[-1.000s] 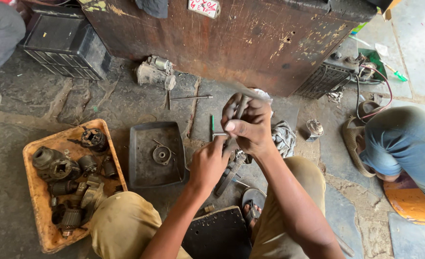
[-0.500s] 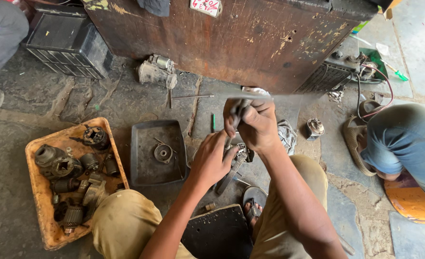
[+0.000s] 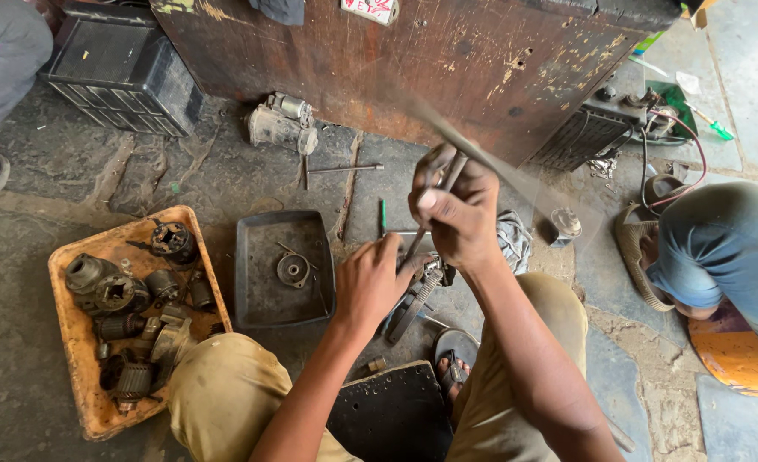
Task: The person sits on the floor and uses a hammer and punch to separate components of a mechanical assembly. They then use a T-handle tool to manipulate another part and place disassembled pieces into a tray.
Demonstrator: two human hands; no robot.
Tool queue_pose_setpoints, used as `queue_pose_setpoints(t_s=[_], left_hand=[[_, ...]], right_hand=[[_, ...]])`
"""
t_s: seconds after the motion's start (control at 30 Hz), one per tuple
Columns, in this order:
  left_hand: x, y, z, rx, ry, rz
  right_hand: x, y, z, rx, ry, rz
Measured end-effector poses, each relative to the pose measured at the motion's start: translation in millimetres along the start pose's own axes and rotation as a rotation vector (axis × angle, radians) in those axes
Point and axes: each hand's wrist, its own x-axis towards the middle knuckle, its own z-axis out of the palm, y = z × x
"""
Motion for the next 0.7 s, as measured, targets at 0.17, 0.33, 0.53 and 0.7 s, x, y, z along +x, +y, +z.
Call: queue_pose_setpoints(t_s=[0.17,0.33,0.53,0.7], left_hand=[[3.2,5.4,-10.3,-0.013,0.083,0.079],[1.7,10.1,-12.5,-0.221,0.037,0.074],[-2.5,8.7,3.0,-0.454,-0.06,0.062],[-4.4,4.5,13.8,-0.221,-0.036,-0.057]], right_hand=[[3.0,1.9,-0.7,0.118,0.083,-0.067],[2.2,-6.5,-2.6,0.065,-0.052,0.006],[-2.1,-5.4,9.3,0.018,0.036,0.058],[-1.7,-9.1,11.3,0.044,-0.131,-0.009]])
